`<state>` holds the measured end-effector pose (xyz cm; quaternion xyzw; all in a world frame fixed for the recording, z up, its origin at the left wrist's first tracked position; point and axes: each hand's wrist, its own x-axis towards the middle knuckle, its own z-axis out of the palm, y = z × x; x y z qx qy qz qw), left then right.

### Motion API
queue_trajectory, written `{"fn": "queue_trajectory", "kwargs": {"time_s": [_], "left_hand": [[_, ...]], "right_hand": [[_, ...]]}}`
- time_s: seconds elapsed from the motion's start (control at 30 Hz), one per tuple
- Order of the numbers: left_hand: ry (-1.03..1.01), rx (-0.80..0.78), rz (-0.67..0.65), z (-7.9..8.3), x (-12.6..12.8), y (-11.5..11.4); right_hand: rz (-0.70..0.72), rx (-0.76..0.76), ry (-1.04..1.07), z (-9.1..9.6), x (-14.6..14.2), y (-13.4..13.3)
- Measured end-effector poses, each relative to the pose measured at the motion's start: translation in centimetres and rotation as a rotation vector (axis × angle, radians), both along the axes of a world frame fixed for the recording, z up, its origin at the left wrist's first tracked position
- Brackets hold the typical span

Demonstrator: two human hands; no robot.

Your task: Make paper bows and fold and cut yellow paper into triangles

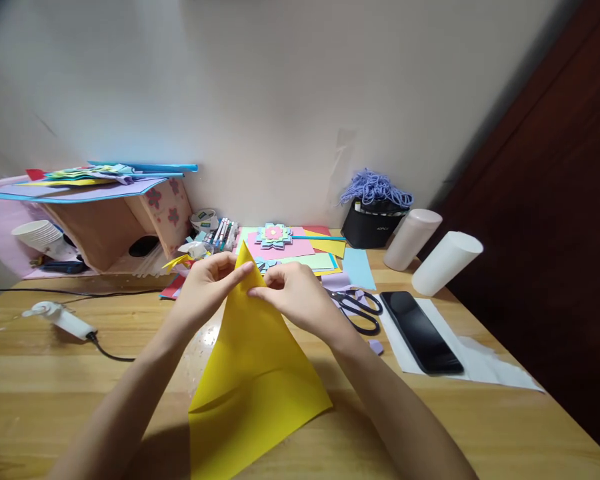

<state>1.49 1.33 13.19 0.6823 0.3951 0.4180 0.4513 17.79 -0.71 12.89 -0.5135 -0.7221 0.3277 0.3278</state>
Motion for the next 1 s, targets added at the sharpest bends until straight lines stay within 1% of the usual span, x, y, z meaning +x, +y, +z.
{"fn": "queue_trajectory", "kwargs": {"time_s": [0.13, 0.23, 0.33, 0.47, 0.6, 0.7, 0.8, 0.9, 1.0], "left_hand": [[-0.062, -0.066, 0.014, 0.0, -0.3, 0.2], [-0.080, -0.134, 0.024, 0.4, -0.8, 0.3], [-0.073, -0.144, 0.024, 0.9, -1.1, 0.2], [-0.081, -0.101, 0.052, 1.1, -1.6, 0.0], [-0.104, -0.040, 0.073, 1.0, -2.2, -0.1], [-0.093, -0.009, 0.045, 1.0, -2.5, 0.1], [-0.083, 0.027, 0.016, 1.1, -2.6, 0.2], [-0.099, 0.099, 0.066, 1.2, -2.5, 0.3], [-0.081, 0.151, 0.131, 1.3, -2.5, 0.3]], "right_hand": [[-0.001, 0.006, -0.002, 0.1, 0.0, -0.1], [0.016, 0.002, 0.003, 0.3, -0.2, -0.2], [0.025, -0.015, 0.002, 0.4, -0.4, -0.4], [0.031, -0.026, 0.021, 0.3, -0.7, -0.6], [0.031, -0.020, 0.095, 0.4, -1.0, -0.8], [0.019, -0.028, 0.121, 0.4, -1.2, -0.7], [0.053, -0.078, 0.154, 0.3, -1.3, -0.6], [0.088, -0.135, 0.218, 0.3, -1.5, -0.5], [0.083, -0.152, 0.236, 0.3, -1.7, -0.6]]}}
